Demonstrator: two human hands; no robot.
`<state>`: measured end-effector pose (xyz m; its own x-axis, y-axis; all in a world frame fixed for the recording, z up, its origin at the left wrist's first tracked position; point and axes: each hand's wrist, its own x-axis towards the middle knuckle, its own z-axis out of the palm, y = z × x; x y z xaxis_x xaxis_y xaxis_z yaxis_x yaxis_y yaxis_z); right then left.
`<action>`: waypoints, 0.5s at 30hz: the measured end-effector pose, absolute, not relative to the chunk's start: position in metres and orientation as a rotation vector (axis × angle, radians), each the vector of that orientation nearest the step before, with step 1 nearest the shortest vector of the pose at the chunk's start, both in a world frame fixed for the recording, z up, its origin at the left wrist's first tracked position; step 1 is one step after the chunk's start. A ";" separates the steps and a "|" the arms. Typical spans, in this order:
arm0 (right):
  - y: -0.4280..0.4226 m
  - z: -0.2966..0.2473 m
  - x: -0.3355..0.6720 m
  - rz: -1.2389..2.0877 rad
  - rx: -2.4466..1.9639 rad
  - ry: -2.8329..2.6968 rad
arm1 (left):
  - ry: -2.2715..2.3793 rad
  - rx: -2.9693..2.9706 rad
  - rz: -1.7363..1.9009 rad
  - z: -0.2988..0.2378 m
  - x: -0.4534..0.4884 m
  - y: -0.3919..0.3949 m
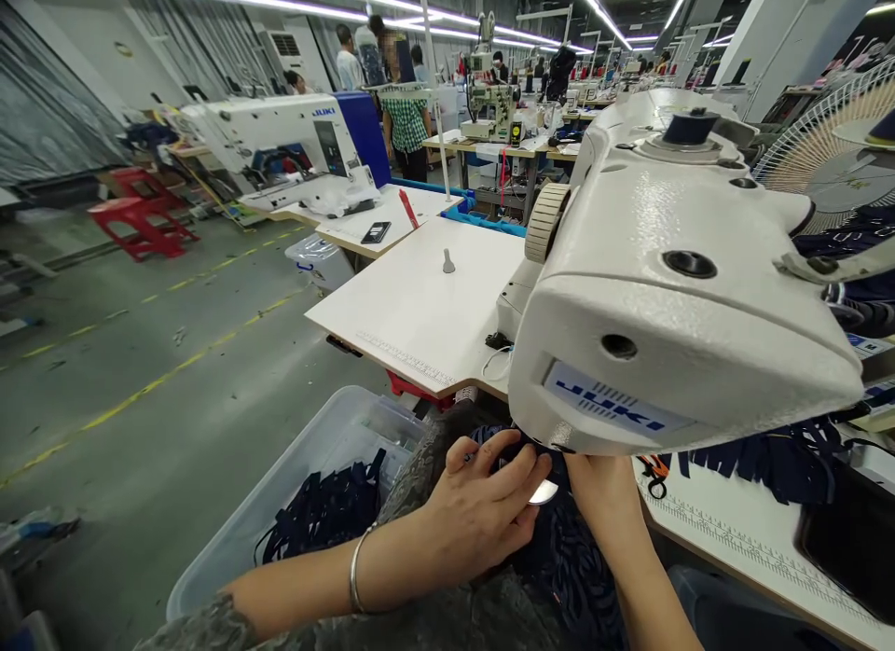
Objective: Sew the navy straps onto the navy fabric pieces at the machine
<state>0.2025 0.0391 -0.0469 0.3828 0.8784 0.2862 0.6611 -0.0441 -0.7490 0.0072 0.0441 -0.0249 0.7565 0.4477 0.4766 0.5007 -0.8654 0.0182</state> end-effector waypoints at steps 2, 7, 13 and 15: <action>0.042 -0.045 0.204 0.287 -1.755 -1.380 | -0.790 -2.864 -0.705 -0.024 0.009 0.044; 0.047 -0.043 0.204 0.305 -1.779 -1.405 | -0.802 -2.866 -0.717 -0.026 0.011 0.045; 0.049 -0.048 0.204 0.113 -1.751 -1.508 | -0.810 -2.820 -0.712 -0.031 0.013 0.045; 0.049 -0.051 0.205 0.010 -1.726 -1.551 | -0.808 -2.810 -0.700 -0.031 0.014 0.045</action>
